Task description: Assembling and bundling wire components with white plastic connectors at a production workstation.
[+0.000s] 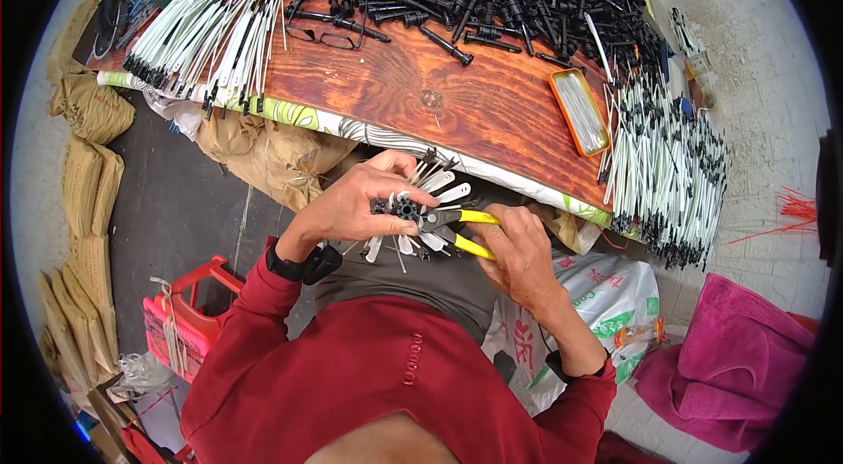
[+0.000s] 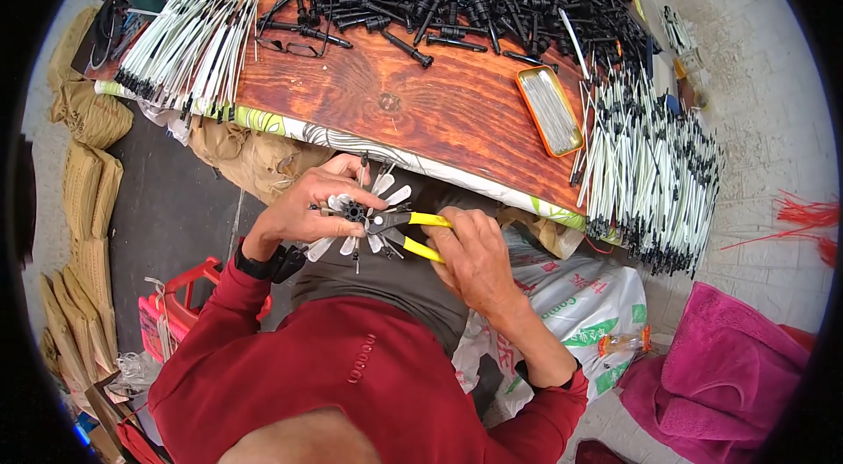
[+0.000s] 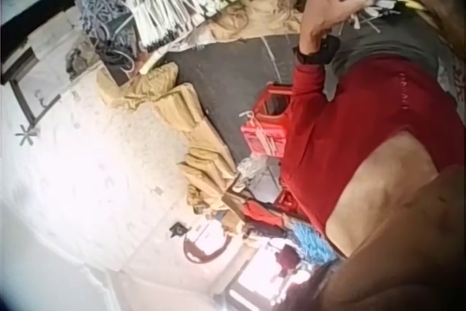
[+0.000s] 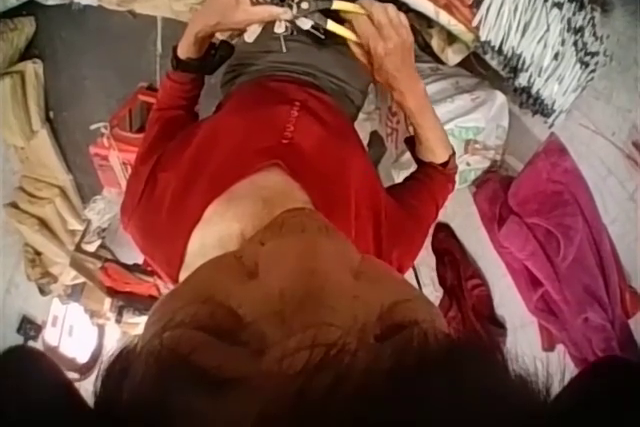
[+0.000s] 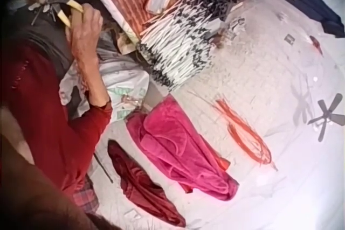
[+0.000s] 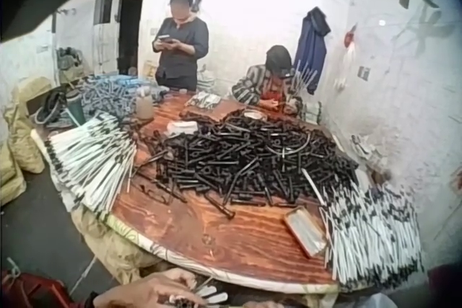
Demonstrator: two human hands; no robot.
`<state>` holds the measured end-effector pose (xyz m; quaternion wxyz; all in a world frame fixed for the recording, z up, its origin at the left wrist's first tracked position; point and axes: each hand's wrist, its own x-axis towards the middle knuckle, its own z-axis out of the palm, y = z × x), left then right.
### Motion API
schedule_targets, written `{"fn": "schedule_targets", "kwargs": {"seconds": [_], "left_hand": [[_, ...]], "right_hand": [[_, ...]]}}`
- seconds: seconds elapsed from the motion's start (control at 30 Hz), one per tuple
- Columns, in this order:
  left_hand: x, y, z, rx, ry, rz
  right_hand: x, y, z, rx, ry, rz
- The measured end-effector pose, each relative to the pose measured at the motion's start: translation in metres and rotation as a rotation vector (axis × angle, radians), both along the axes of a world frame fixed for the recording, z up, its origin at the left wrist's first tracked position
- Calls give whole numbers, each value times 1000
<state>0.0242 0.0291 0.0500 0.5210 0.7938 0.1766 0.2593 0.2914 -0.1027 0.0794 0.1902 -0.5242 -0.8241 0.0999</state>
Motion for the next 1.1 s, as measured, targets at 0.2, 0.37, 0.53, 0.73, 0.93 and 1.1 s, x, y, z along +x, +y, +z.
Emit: {"fn": "schedule_targets", "kwargs": {"seconds": [0.2, 0.37, 0.53, 0.73, 0.93, 1.1], "left_hand": [[1, -1, 1, -33, 6, 0], [2, -2, 1, 2, 12, 19], [0, -4, 4, 43, 26, 59], [0, -13, 7, 82, 31, 104], [9, -20, 6, 125, 77, 165], [16, -23, 1, 177, 78, 163]], "right_hand": [[6, 3, -5, 3, 89, -43], [-1, 9, -11, -25, 108, -96], [-7, 10, -23, -29, 92, -76], [-5, 10, -3, -28, 12, -48], [0, 7, 16, -126, -152, -97], [6, 13, 16, -62, -207, -51]]}}
